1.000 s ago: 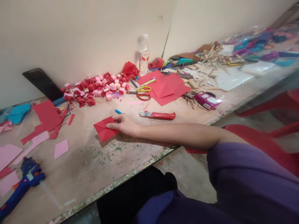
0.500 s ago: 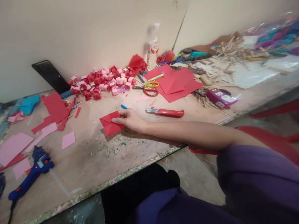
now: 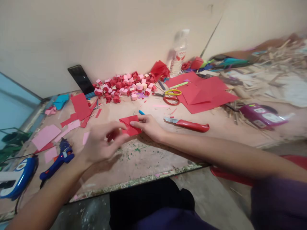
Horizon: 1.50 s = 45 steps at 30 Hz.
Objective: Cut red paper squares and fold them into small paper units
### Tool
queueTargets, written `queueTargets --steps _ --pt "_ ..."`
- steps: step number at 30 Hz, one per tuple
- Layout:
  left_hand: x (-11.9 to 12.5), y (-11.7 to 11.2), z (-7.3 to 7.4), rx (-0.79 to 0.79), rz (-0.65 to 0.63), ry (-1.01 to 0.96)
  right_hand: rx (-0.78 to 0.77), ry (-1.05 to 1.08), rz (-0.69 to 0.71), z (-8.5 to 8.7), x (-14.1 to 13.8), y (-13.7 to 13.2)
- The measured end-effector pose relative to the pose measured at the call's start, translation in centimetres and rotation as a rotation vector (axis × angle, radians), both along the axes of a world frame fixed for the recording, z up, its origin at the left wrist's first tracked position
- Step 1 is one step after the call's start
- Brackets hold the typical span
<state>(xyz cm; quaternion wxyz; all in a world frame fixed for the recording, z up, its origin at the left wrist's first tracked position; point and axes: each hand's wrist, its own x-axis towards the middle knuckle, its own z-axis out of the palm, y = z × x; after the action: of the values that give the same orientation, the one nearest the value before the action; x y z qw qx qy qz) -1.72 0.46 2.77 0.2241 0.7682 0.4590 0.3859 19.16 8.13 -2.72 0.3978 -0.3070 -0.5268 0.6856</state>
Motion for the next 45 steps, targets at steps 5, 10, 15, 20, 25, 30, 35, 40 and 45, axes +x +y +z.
queueTargets --steps 5,10,15,20,25,30,35,40,45 --pt "-1.2 1.4 -2.6 0.425 -0.159 0.547 -0.046 0.022 0.002 -0.2 0.0 0.1" --pt "-1.5 2.3 -5.0 0.583 -0.112 0.466 -0.099 0.076 0.052 -0.2 0.0 0.3" --pt "-1.6 2.4 -5.3 0.589 -0.101 0.366 -0.084 0.03 0.084 -0.2 0.1 0.4" --pt "-1.2 1.8 -5.2 0.153 -0.04 0.043 -0.093 0.012 0.062 -0.5 0.0 0.5" --pt "0.0 1.8 -4.6 -0.294 0.155 -0.321 -0.115 0.028 0.062 -0.2 0.0 0.3" --pt "0.5 2.0 -3.8 -0.397 0.226 -0.499 -0.077 0.006 0.082 0.2 0.0 0.1" --pt "0.5 2.2 -3.2 -0.262 0.293 -0.447 -0.048 0.064 -0.11 0.4 0.1 -0.2" --pt "0.7 2.2 -2.5 -0.176 0.382 -0.42 0.084 -0.001 -0.151 0.4 0.2 -0.6" --pt "0.7 2.2 -2.4 -0.191 0.393 -0.418 0.087 -0.089 -0.106 0.3 0.2 -0.6"
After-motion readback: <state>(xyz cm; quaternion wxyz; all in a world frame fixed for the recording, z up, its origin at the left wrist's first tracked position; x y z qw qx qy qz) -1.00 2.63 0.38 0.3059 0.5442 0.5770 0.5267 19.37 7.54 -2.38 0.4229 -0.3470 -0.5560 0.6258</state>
